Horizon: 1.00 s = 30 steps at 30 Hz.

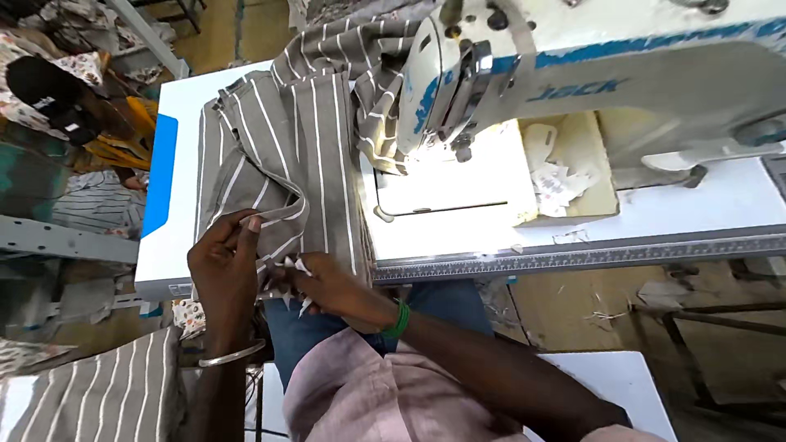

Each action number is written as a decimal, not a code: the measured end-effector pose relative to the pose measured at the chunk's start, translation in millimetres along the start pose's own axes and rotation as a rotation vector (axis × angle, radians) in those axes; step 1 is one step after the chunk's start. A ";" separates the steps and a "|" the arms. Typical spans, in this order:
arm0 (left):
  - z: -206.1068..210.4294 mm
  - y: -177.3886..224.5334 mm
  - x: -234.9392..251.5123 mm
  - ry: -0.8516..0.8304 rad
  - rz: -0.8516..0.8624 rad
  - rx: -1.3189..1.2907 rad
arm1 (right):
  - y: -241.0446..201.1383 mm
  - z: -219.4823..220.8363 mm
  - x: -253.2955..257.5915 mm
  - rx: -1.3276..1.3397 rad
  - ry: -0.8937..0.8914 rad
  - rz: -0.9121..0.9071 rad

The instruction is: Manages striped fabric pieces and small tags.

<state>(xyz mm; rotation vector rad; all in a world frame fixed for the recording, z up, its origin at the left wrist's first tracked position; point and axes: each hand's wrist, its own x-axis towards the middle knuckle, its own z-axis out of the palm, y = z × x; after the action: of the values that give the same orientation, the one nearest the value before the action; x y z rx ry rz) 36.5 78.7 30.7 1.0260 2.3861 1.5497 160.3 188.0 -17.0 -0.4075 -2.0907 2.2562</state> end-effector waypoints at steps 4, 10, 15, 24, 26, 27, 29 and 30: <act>6.5 -20.6 13.9 -0.027 -0.007 0.179 | -0.6 21.2 -39.2 -0.312 -0.095 -0.330; -52.3 -44.6 57.2 0.197 0.067 0.400 | 6.5 -33.0 -92.1 -0.175 -0.086 -0.316; -8.7 -19.8 -9.5 -0.249 0.367 0.411 | 39.5 -76.0 -140.4 0.313 0.297 -0.084; 43.0 -31.2 -39.0 -0.606 0.569 0.445 | 43.2 -64.5 -134.8 0.253 0.355 -0.032; 40.2 -31.8 -38.8 -0.608 0.623 0.494 | 41.9 -67.5 -132.8 0.241 0.303 -0.027; 39.0 -31.5 -40.2 -0.587 0.610 0.496 | 40.4 -68.2 -132.2 0.240 0.296 -0.022; 34.5 -32.0 -46.3 -0.439 0.448 0.419 | 35.3 -69.8 -129.1 0.270 0.265 -0.044; 30.6 -32.4 -47.9 -0.329 0.297 0.319 | 31.5 -69.5 -125.3 0.285 0.246 -0.051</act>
<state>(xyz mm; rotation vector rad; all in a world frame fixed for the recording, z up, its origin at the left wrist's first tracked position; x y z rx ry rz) 71.2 65.7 -23.2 1.6200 2.3659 0.9772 301.0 227.1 -31.3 -0.5726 -1.6185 2.2927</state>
